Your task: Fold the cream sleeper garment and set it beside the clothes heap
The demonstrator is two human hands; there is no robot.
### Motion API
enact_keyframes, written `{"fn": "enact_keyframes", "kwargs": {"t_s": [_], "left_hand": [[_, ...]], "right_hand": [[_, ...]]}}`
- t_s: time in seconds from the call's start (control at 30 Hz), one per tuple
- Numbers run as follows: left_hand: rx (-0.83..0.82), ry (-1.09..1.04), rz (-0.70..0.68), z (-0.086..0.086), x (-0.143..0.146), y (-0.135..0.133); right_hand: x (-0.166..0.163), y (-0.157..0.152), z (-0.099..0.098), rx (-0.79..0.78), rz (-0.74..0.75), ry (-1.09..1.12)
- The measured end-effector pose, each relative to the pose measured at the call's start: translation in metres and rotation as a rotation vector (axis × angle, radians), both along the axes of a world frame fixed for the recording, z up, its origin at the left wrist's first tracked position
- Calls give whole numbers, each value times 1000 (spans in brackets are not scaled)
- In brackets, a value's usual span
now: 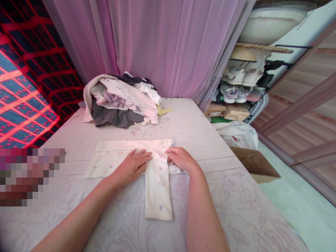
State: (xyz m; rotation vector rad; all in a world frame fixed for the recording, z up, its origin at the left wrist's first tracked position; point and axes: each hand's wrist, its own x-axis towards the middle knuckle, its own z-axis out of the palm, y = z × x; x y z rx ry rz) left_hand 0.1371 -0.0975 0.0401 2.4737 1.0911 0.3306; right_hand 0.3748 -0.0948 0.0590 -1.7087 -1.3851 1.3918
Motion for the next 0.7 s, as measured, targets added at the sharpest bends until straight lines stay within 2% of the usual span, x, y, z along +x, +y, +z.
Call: {"fn": "enact_keyframes", "kwargs": {"t_s": [0.17,0.37,0.5,0.7], "left_hand": [[-35,-4,23,9,-7,4],[-8,34,-76,21,-7,-3],[8,114,-43,26,-1,-9],[11,153,-38,22,-4,-8]], "right_hand": [[-1,2,-5,71,-32,22],[3,-4,3,14,145,103],[11,-6,4,-16,301,126],[8,-2,-5,-24,307,116]]}}
